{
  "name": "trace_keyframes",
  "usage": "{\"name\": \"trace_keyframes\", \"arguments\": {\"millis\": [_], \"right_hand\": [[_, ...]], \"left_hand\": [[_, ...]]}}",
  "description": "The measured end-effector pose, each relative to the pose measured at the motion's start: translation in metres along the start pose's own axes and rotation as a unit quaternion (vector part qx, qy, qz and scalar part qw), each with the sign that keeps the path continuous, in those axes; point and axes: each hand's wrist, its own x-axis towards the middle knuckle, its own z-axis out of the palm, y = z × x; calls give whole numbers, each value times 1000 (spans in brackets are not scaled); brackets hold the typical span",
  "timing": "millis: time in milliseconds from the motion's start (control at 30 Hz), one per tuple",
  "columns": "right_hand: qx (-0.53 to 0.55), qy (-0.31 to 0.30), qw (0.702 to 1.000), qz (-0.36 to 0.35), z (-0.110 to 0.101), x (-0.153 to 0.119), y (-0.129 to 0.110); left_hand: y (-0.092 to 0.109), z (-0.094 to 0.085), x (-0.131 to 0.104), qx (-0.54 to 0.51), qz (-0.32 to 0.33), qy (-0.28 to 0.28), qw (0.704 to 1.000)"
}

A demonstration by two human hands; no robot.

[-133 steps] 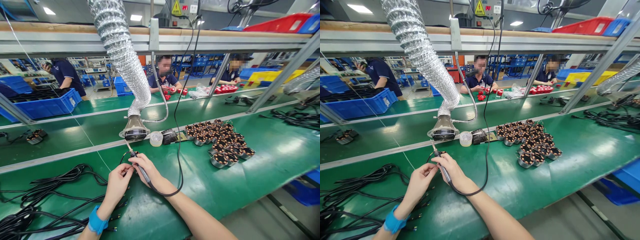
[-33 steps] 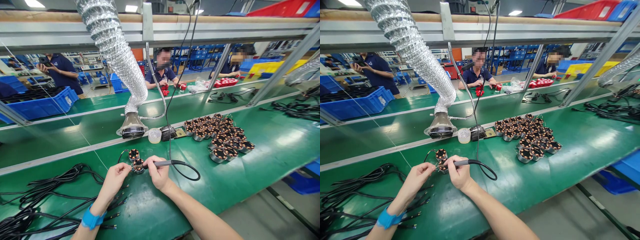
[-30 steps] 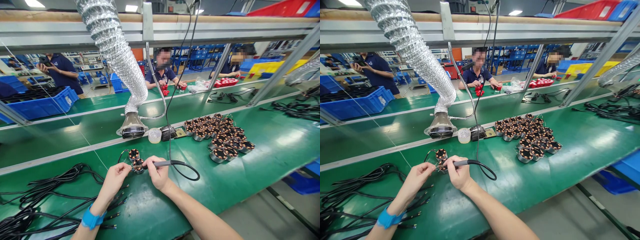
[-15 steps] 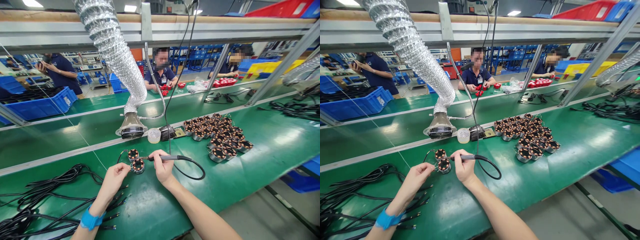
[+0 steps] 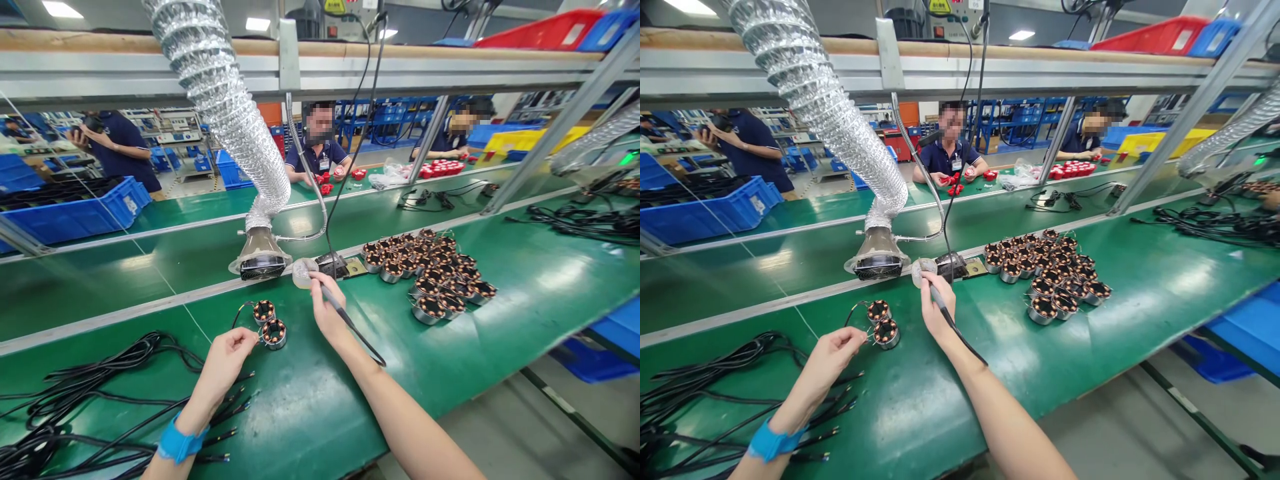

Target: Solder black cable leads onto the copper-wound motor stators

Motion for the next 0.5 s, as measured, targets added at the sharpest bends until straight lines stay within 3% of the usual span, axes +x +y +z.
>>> {"name": "trace_keyframes", "arguments": {"millis": [100, 267, 367, 500], "right_hand": [[-20, -64, 997, 39, 8, -1, 10], [-23, 13, 998, 53, 2, -3, 2], [-4, 37, 999, 4, -4, -8, -14], [-2, -16, 992, -128, -4, -23, -36]], "left_hand": [[1, 0, 0, -4, 1, 3, 1000], [3, 1, 0, -13, -8, 2, 1000], [2, 1, 1, -18, -17, -6, 1000], [0, 1, 2, -20, -25, -18, 999]]}}
